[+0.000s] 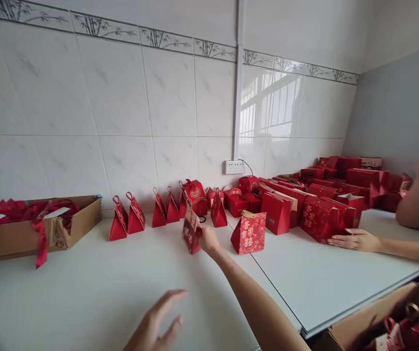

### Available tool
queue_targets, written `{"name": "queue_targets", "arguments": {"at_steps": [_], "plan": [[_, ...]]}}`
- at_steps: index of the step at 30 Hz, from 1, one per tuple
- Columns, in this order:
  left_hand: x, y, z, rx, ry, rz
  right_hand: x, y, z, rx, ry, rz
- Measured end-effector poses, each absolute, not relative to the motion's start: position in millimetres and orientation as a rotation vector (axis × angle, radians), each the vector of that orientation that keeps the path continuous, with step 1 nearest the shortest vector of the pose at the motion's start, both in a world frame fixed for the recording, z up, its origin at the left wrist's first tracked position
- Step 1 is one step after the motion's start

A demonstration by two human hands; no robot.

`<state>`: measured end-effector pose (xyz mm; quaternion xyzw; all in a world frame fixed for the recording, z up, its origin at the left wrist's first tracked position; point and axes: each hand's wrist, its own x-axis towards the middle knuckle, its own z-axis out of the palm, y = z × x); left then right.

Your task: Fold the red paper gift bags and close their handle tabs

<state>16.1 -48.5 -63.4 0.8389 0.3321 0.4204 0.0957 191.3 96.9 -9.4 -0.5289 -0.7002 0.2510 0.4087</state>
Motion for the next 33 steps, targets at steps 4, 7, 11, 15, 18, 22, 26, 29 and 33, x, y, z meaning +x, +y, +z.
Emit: {"name": "queue_targets", "arguments": {"at_steps": [4, 7, 11, 15, 18, 22, 26, 29, 33], "plan": [[-22.8, 3.7, -30.1, 1.657, 1.371, 1.879, 172.7, 86.5, -21.8, -0.958, -1.831, 0.86], [-31.8, 44.3, -17.8, 1.494, 1.283, 2.112, 156.6, 78.7, -28.4, -0.782, -1.825, 1.001], [-27.6, 58.7, -25.9, 1.585, 1.238, 1.966, 152.2, 75.5, -41.6, -0.69, -1.826, 1.176], [-20.6, 43.1, -33.1, 1.643, 1.225, 1.801, 164.8, 74.3, -45.3, -0.695, -1.765, 1.364], [-15.5, 33.1, -31.4, 1.671, 1.213, 1.73, 175.3, 68.2, -34.9, -0.643, -1.559, 1.38], [-9.3, 25.3, -27.9, 1.774, 1.148, 1.584, 178.7, 48.1, -16.7, -0.637, -1.523, 0.904], [-9.4, 22.2, -22.1, 1.93, 1.148, 1.559, 170.3, 31.0, -11.3, -0.704, -1.711, 0.407], [-10.3, 20.3, -14.0, 1.968, 1.109, 1.696, 165.0, 26.7, -11.8, -0.681, -1.78, 0.252], [-5.4, 11.7, -2.7, 1.987, 0.944, 1.844, 161.3, 23.2, -9.5, -0.591, -1.822, 0.245]]}}
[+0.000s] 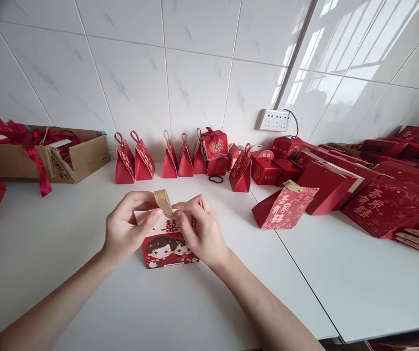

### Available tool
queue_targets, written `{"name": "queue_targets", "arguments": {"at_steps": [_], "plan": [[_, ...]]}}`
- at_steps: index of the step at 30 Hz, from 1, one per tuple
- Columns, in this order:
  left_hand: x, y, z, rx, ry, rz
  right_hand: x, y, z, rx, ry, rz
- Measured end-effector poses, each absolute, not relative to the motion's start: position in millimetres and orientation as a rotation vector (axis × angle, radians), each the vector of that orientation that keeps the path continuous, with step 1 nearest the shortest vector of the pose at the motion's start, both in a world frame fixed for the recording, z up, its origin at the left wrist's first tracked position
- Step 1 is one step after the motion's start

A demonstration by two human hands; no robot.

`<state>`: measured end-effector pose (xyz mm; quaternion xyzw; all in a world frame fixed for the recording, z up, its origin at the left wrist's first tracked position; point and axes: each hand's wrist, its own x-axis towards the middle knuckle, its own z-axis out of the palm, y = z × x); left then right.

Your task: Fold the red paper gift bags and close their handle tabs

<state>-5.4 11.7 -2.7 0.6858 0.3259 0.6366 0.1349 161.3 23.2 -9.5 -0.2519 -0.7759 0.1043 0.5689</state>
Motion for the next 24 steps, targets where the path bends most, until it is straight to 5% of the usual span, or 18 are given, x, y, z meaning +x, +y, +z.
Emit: {"name": "queue_targets", "arguments": {"at_steps": [9, 24], "plan": [[-1.0, 9.4, -4.4, 2.283, 0.532, 2.007, 159.1, 16.2, -9.7, -0.551, -1.851, 0.253], [-2.1, 4.7, 2.6, 2.346, 0.813, 1.926, 159.5, 15.5, -9.3, -0.565, -1.824, 0.315]]}}
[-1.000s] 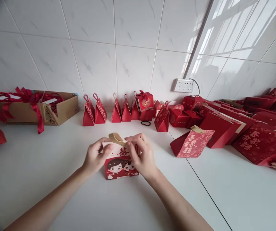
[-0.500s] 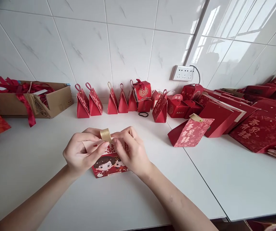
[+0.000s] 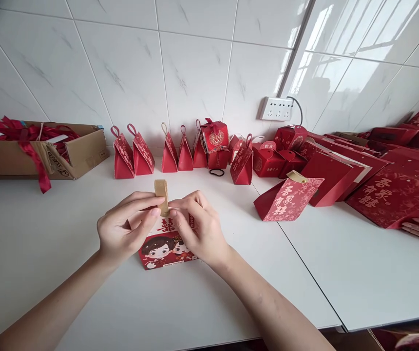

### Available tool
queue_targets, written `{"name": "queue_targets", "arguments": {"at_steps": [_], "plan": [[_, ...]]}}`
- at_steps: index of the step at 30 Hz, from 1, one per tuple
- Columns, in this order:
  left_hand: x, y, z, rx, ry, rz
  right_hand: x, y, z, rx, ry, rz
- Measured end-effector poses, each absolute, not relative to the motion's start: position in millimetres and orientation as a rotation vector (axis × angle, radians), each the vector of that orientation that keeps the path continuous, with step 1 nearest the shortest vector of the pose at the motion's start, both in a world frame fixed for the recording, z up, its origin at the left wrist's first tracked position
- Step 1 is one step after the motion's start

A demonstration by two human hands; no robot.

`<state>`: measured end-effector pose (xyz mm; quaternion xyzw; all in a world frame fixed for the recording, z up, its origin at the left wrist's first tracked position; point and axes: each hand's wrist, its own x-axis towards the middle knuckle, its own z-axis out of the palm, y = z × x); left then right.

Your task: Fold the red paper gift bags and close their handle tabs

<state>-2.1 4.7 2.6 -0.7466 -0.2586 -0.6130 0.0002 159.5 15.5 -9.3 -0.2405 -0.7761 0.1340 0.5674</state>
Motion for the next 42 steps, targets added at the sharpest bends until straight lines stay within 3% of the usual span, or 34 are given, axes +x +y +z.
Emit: {"name": "queue_targets", "arguments": {"at_steps": [42], "plan": [[-0.3, 4.1, -6.0, -2.494, -0.777, -2.173, 159.7, 15.4, -11.0, -0.613, -1.842, 0.28]]}}
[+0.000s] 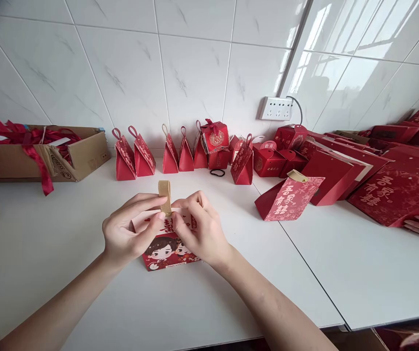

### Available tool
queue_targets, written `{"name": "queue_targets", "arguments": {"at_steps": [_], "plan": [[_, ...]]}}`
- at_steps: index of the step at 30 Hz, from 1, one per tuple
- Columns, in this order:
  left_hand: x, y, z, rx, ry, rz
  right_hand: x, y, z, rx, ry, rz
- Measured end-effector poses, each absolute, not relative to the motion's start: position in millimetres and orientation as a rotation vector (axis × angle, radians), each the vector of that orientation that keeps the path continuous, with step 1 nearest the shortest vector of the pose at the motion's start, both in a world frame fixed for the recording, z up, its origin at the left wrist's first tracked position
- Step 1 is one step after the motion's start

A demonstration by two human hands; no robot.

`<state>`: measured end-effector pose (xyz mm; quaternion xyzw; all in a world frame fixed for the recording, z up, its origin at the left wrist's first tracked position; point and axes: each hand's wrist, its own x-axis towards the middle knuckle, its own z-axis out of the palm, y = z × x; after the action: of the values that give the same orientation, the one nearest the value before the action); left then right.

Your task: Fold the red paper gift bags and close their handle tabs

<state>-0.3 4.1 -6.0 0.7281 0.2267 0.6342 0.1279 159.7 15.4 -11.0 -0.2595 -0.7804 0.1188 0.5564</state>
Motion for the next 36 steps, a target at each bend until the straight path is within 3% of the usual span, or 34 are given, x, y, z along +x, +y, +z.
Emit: {"name": "queue_targets", "arguments": {"at_steps": [31, 36], "plan": [[-4.1, 6.7, -6.5, 2.13, 0.719, 1.79, 159.3, 11.7, -6.5, -0.646, -1.794, 0.416], [-13.7, 17.6, -19.1, 2.076, 0.865, 1.579, 175.8, 33.5, -5.3, -0.736, -1.338, 0.634]]}}
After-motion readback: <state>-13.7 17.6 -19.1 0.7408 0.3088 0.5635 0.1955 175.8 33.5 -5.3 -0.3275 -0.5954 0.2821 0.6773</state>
